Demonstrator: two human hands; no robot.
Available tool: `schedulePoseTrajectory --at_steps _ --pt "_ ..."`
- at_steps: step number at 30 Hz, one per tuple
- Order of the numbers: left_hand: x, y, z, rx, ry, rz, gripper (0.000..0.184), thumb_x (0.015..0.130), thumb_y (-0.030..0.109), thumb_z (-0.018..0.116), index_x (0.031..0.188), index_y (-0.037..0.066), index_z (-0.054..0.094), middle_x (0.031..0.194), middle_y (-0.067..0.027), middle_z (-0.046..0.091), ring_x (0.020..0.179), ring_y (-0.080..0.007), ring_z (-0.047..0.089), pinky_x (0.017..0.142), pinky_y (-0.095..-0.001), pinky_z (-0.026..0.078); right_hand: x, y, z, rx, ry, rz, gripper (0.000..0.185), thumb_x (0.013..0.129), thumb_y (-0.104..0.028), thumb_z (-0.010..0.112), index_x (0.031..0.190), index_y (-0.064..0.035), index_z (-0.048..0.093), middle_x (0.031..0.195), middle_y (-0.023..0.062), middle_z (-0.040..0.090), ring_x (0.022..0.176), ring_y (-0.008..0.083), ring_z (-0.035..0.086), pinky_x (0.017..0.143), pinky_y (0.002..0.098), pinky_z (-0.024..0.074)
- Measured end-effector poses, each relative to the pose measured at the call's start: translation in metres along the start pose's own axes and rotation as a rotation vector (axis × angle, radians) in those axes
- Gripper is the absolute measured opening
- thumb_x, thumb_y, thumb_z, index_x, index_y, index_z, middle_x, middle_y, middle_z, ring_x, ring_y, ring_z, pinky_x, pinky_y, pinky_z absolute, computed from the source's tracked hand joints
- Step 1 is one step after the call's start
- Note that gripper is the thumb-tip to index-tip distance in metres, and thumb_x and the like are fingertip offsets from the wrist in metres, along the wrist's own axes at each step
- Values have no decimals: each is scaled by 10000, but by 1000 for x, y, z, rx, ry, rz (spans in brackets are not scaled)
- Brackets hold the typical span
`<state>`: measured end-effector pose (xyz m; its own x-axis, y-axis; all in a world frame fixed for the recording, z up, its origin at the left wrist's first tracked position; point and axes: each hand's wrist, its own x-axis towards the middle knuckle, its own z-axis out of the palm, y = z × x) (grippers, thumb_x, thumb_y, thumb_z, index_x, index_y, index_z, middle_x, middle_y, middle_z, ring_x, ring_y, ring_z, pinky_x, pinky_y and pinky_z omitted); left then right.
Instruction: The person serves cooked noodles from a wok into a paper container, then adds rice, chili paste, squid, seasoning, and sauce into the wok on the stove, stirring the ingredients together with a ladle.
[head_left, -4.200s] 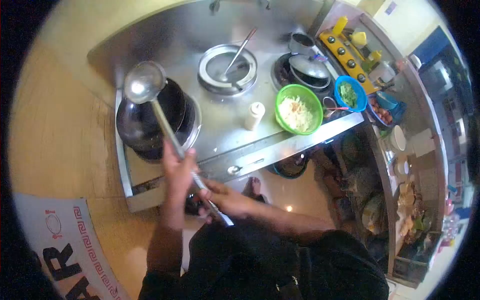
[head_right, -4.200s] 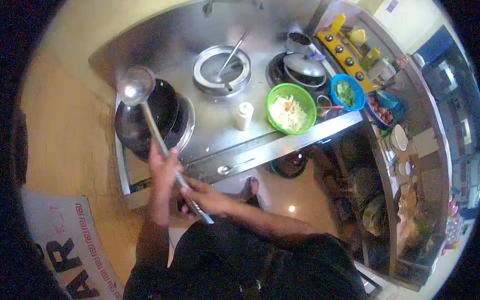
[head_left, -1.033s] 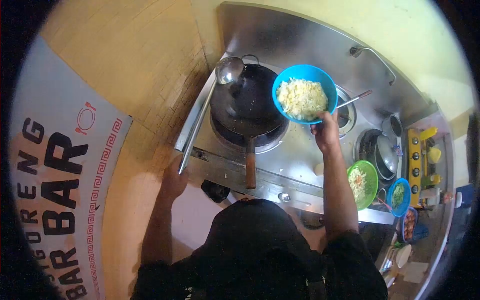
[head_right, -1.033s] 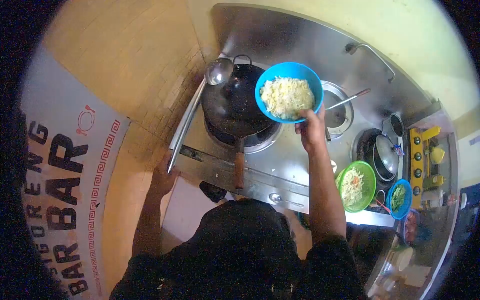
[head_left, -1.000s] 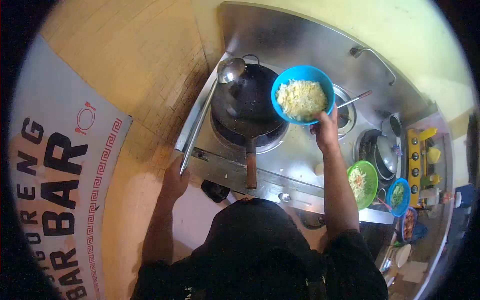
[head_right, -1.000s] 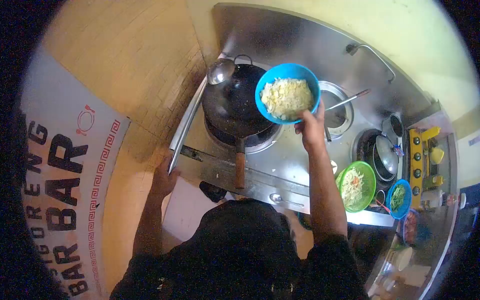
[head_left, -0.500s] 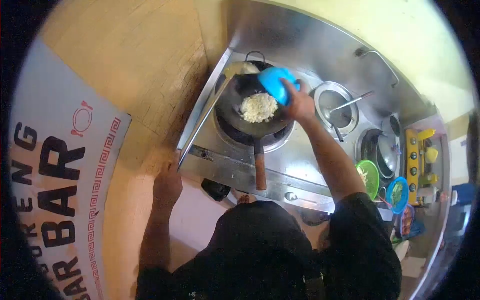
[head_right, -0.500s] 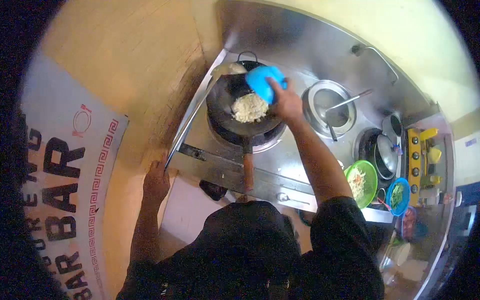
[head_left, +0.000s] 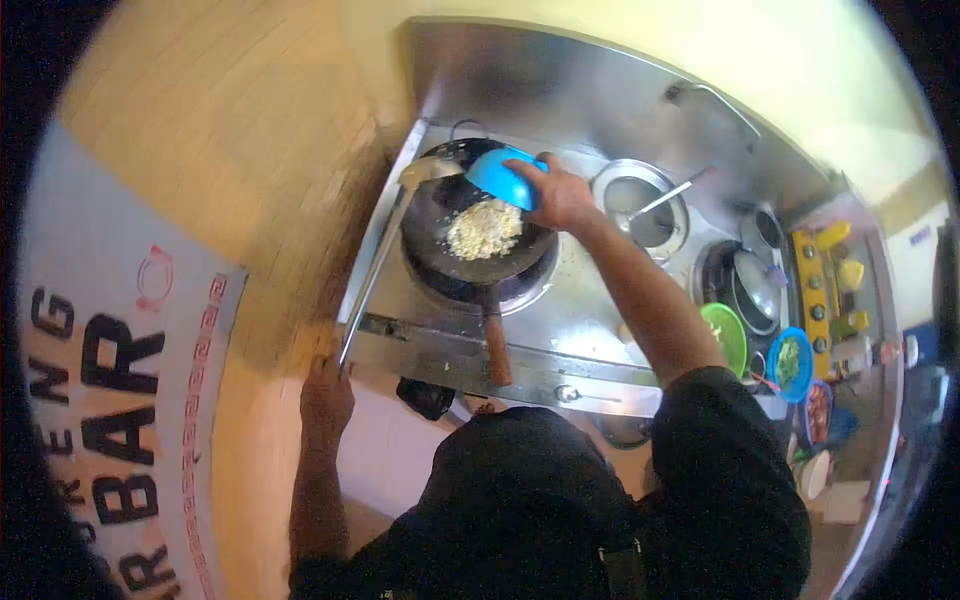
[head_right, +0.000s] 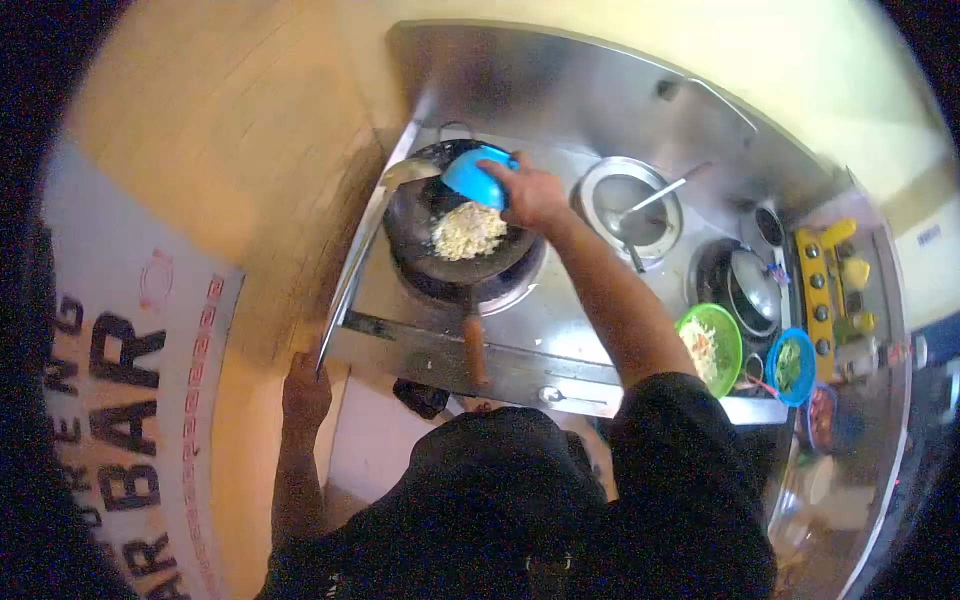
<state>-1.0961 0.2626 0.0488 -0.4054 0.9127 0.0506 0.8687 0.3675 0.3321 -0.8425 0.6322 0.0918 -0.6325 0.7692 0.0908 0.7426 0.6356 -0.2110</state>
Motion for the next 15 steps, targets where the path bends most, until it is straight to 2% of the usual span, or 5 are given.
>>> schedulePoseTrajectory --at_steps 5,7,8,10,15 --pt "24 -4 38 -292 -89 22 500 838 36 498 1330 -6 416 1253 -231 505 1161 -332 487 977 -409 370 -52 56 -9 656 583 250 899 626 -154 777 1387 -212 302 1224 204 472 1129 377 503 940 440 438" --pt "35 -3 67 -356 -153 56 542 820 1 480 1352 -29 380 1351 -233 440 1291 -303 394 1081 -377 270 -110 97 -10 919 863 261 905 611 -126 766 1382 -162 294 1094 170 520 929 291 572 763 392 501" --pt "40 2 88 -281 -57 175 476 836 12 476 1309 -23 431 1265 -217 504 1208 -277 469 1013 -379 356 -161 120 -30 1075 854 417 900 613 -123 755 1382 -160 289 1064 154 522 867 260 563 696 372 493" --pt "43 48 87 -723 -389 -273 298 851 62 531 1145 12 531 796 -87 600 770 -261 597 734 -394 495 -258 144 -71 1449 835 682 889 618 -117 735 1381 -157 281 1003 123 525 742 197 545 564 331 477" --pt "61 92 159 -741 -627 -426 355 866 117 550 1206 35 490 1013 -138 554 957 -184 533 797 -379 444 -547 300 -73 1373 1553 1012 602 714 -72 612 1244 -154 339 885 63 525 560 130 484 405 228 381"
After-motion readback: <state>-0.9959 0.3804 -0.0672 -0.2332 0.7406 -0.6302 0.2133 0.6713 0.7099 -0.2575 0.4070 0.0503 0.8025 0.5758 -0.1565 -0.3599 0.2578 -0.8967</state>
